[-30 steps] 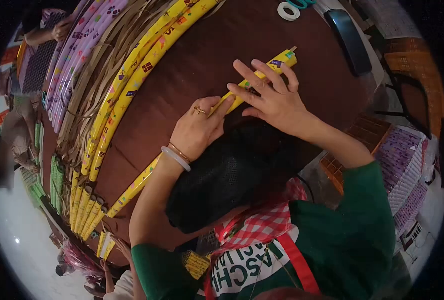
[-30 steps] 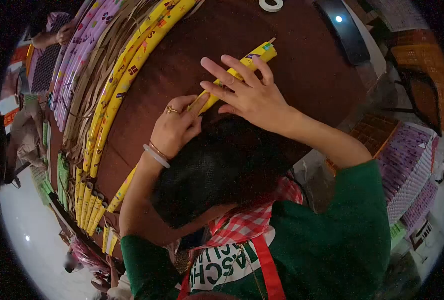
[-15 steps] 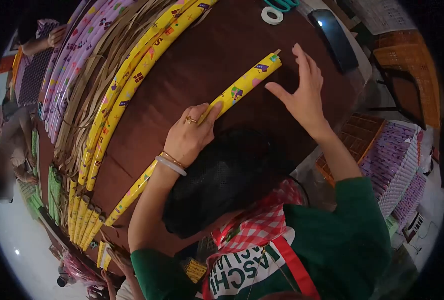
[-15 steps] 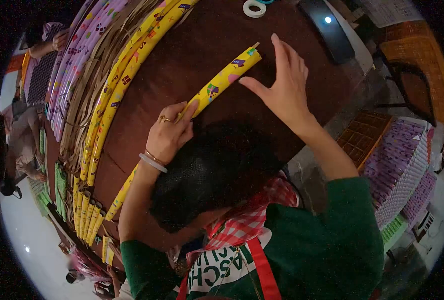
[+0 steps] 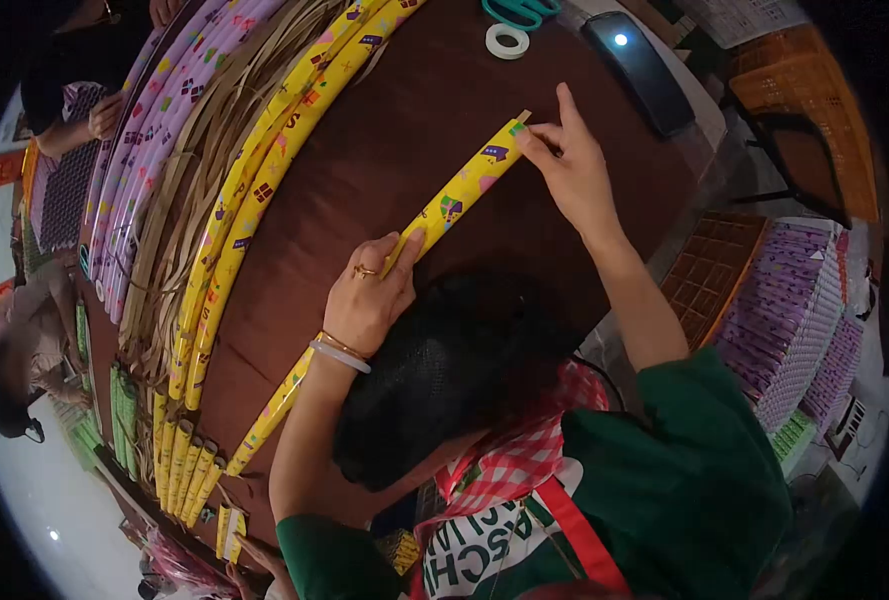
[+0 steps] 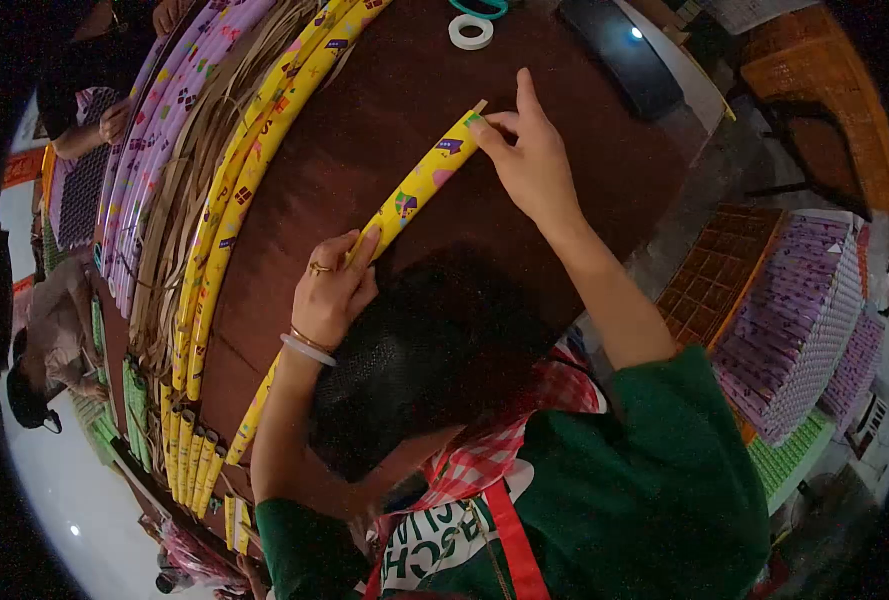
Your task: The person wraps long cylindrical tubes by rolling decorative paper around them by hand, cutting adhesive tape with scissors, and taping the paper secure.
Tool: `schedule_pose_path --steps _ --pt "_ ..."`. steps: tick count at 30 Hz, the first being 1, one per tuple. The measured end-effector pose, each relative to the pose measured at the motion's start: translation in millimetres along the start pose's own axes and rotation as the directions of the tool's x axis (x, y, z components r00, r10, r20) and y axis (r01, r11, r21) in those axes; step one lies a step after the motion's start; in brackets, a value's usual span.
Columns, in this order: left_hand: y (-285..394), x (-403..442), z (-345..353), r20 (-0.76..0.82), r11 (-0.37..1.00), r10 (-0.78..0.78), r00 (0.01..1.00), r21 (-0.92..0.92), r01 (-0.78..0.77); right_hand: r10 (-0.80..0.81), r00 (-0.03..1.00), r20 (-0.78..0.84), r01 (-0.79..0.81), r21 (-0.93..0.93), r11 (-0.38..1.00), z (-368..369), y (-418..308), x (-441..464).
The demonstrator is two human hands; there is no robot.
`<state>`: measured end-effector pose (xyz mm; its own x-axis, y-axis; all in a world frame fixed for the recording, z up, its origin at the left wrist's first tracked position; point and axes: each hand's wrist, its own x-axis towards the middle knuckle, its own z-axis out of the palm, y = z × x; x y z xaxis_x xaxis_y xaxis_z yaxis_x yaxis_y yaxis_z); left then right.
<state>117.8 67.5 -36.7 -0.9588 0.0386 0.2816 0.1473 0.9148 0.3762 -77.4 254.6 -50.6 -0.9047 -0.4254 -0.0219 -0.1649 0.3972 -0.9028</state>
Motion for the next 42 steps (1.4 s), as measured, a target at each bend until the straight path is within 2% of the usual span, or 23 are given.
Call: schedule_pose_path --steps 3,6,7,11,13,15,17,18,20,21,22,24,27,28,33,34,35,36,38,39,40,41,42 --pt "-1 0 0 -0.005 1.0 0.002 1.0 -0.006 -0.002 0.049 0.992 -0.115 -0.046 0.033 0.998 1 -1 2" --pt "0 0 -1 0.014 1.0 -0.007 1.0 -0.005 0.007 0.079 0.995 -0.057 -0.075 0.08 0.994 3 -11 2" --pt "0 0 0 0.014 1.0 -0.006 1.0 -0.005 0.006 0.003 0.998 -0.058 -0.007 -0.056 0.998 3 -16 2" --pt "0 0 1 -0.007 1.0 -0.005 1.0 -0.007 0.005 0.0 0.997 -0.073 -0.003 -0.044 0.999 -3 -4 13" --pt "-2 0 1 -0.008 1.0 -0.005 1.0 -0.004 0.005 0.102 0.987 -0.122 -0.069 0.25 0.966 -8 -2 16" --pt "-3 -2 2 -0.001 1.0 -0.011 1.0 -0.009 0.011 0.1 0.99 -0.1 -0.06 0.341 0.938 -7 9 17" --pt "-3 -1 2 -0.001 1.0 -0.012 1.0 -0.008 0.012 -0.113 0.961 -0.252 0.164 0.194 0.967 2 9 16" --pt "-3 -1 1 -0.001 1.0 -0.008 1.0 -0.012 0.008 -0.054 0.984 -0.171 0.072 0.1 0.992 3 -3 7" --pt "-4 -1 0 0.009 1.0 -0.008 1.0 -0.012 0.008 -0.122 0.989 -0.08 0.084 -0.368 0.926 13 -11 0" --pt "-4 -1 0 0.012 1.0 -0.008 1.0 -0.022 0.008 -0.107 0.993 -0.059 0.074 -0.401 0.913 17 -9 -1" --pt "-4 0 -1 0.005 1.0 -0.005 1.0 -0.013 0.005 -0.117 0.991 -0.062 0.083 -0.397 0.914 16 -5 1" --pt "-4 2 -5 0.031 0.997 0.006 1.0 -0.079 -0.003 -0.051 0.995 0.088 0.061 -0.117 0.991 11 4 9" --pt "-10 -2 0 0.053 0.982 -0.057 0.997 -0.177 0.065 -0.082 0.99 0.113 0.059 0.191 0.98 -5 7 8" --pt "-12 -2 1 0.024 0.984 -0.057 0.998 -0.168 0.06 -0.19 0.98 0.051 0.171 0.264 0.949 -6 31 15" --pt "-4 1 -7 0.062 0.952 -0.176 0.982 -0.244 0.186 -0.2 0.98 -0.004 0.2 0.019 0.98 -20 9 6" --pt "-3 0 -9 0.039 0.951 -0.192 0.981 -0.24 0.195 -0.413 0.91 0.023 0.408 -0.219 0.886 -21 0 1" --pt "-5 -2 -9 0.081 0.888 -0.286 0.955 -0.353 0.295 -0.594 0.798 0.098 0.573 -0.428 0.699 -22 -13 -4" --pt "-9 -5 -9 0.133 0.802 -0.369 0.92 -0.455 0.387 -0.584 0.771 0.254 0.63 -0.433 0.645 -20 -26 -9" --pt "-20 -10 -8 0.07 0.863 -0.297 0.952 -0.408 0.299 -0.686 0.575 0.445 0.81 -0.427 0.402 -6 -28 -1" --pt "-22 -15 -8 0.015 0.933 -0.238 0.971 -0.274 0.233 -0.696 0.509 0.506 0.856 -0.383 0.348 3 -24 4" --pt "-24 -22 -9 -0.03 0.977 -0.173 0.984 -0.127 0.168 -0.623 0.536 0.57 0.844 -0.351 0.405 9 -22 12" --pt "-26 -29 -13 -0.051 0.976 -0.188 0.981 -0.123 0.181 -0.54 0.554 0.634 0.824 -0.325 0.464 10 -25 15" --pt "-28 -38 -17 -0.02 0.959 -0.276 0.961 -0.075 0.274 -0.59 0.548 0.593 0.832 -0.32 0.452 10 -27 18"
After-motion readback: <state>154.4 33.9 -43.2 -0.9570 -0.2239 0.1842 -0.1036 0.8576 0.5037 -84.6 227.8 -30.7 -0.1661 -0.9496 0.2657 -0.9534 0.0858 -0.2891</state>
